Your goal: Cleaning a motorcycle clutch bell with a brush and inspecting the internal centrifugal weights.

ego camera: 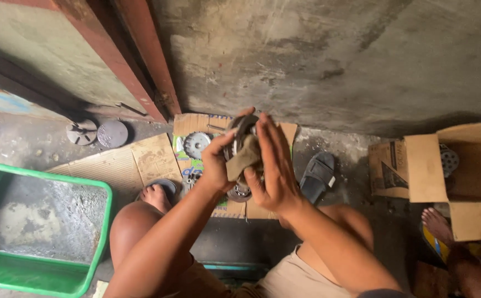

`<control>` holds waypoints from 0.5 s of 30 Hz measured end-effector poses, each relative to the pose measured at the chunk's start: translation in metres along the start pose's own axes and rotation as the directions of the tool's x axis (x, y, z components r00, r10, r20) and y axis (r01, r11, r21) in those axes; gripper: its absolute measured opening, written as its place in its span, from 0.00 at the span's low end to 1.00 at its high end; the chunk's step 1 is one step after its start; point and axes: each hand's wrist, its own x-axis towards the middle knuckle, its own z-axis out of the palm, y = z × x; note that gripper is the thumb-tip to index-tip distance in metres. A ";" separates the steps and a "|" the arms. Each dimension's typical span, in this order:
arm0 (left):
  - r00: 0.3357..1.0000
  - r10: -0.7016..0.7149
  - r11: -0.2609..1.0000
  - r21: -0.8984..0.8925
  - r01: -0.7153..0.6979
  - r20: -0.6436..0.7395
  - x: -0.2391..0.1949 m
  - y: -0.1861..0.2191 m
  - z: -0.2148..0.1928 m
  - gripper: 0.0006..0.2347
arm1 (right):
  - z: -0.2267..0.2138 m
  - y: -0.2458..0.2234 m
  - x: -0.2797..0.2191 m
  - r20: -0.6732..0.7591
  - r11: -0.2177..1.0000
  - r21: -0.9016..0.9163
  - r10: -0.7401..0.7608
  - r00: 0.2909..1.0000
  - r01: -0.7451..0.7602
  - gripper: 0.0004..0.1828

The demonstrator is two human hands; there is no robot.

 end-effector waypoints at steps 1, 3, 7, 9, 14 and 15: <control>1.000 0.005 1.000 0.006 -0.005 0.002 0.002 0.003 0.002 0.22 | 0.009 0.005 0.001 -0.005 1.000 0.004 -0.004 1.000 0.004 0.40; 0.998 0.021 0.998 0.050 -0.024 0.058 0.002 0.001 0.005 0.21 | 0.020 0.013 -0.007 -0.009 0.997 0.005 -0.075 0.997 0.075 0.34; 0.994 0.048 0.993 0.104 -0.059 0.102 0.014 -0.014 -0.024 0.20 | 0.021 0.019 -0.004 -0.014 0.998 0.032 -0.050 0.999 0.050 0.32; 0.993 0.004 0.995 0.094 -0.014 0.116 0.041 -0.039 -0.081 0.19 | 0.018 0.022 0.000 -0.002 1.000 -0.003 -0.001 1.000 0.001 0.28; 0.993 -0.045 0.991 0.130 0.030 0.112 0.052 -0.075 -0.128 0.21 | 0.003 0.021 0.015 0.014 0.988 0.071 0.134 0.991 -0.135 0.25; 0.991 -0.009 0.980 0.198 -0.017 0.134 0.044 -0.069 -0.106 0.23 | 0.000 0.019 0.020 0.021 0.978 0.099 0.185 0.983 -0.186 0.25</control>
